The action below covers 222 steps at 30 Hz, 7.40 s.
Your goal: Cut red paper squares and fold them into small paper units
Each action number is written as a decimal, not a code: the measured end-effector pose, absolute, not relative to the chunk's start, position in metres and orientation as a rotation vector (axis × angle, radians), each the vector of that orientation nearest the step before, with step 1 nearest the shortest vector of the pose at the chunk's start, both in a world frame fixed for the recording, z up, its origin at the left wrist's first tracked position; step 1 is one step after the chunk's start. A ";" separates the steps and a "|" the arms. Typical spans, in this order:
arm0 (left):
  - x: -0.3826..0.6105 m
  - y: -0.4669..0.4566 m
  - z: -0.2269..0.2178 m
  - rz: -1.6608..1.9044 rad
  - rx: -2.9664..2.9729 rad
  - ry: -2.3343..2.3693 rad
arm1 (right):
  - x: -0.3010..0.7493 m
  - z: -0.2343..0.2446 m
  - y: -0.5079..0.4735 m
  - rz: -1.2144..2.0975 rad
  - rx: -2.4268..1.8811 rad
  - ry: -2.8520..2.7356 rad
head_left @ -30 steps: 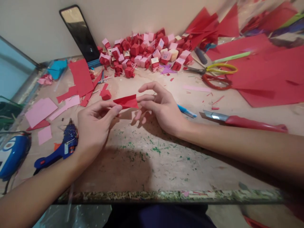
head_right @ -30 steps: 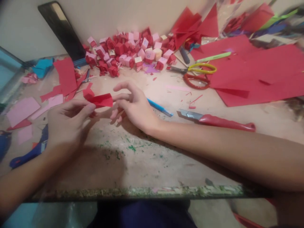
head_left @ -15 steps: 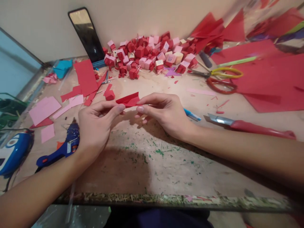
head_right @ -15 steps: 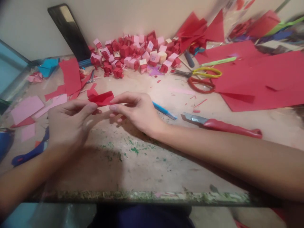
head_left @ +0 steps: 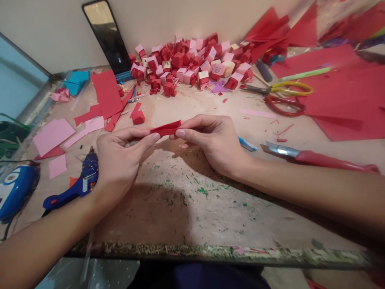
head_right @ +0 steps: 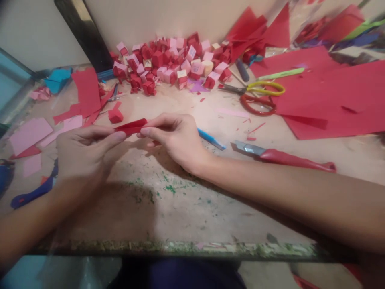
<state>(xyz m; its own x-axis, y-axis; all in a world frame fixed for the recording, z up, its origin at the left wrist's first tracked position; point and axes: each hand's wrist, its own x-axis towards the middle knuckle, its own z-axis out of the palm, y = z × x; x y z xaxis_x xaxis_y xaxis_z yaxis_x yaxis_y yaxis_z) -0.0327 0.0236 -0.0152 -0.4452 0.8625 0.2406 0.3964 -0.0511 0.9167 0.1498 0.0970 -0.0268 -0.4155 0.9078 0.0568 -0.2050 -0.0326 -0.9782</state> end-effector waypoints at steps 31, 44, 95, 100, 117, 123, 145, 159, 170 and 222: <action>-0.028 0.029 -0.020 1.472 1.138 1.447 | 0.148 -0.026 0.093 1.542 -0.747 -1.464; -0.029 0.028 -0.021 1.484 1.153 1.404 | 0.148 -0.027 0.097 1.752 -0.727 -1.480; -0.029 0.025 -0.017 1.300 1.211 1.505 | 0.150 -0.023 0.102 1.905 -0.686 -1.570; -0.031 0.026 -0.021 1.292 1.258 1.534 | 0.151 -0.024 0.101 1.845 -0.743 -1.639; -0.034 0.026 -0.015 1.264 1.277 1.518 | 0.156 -0.026 0.112 1.696 -0.666 -2.030; -0.032 0.027 -0.017 1.403 1.239 1.511 | 0.154 -0.027 0.112 1.732 -0.695 -1.980; -0.032 0.017 -0.016 1.222 1.779 1.802 | 0.154 -0.027 0.109 1.622 -0.798 -1.947; -0.033 0.028 -0.022 1.365 1.236 1.481 | 0.150 -0.022 0.107 1.671 -0.804 -1.718; -0.027 0.025 -0.015 1.241 1.134 1.471 | 0.151 -0.027 0.108 1.578 -0.733 -1.795; -0.032 0.024 -0.015 1.323 1.697 1.582 | 0.154 -0.026 0.109 1.766 -0.763 -1.583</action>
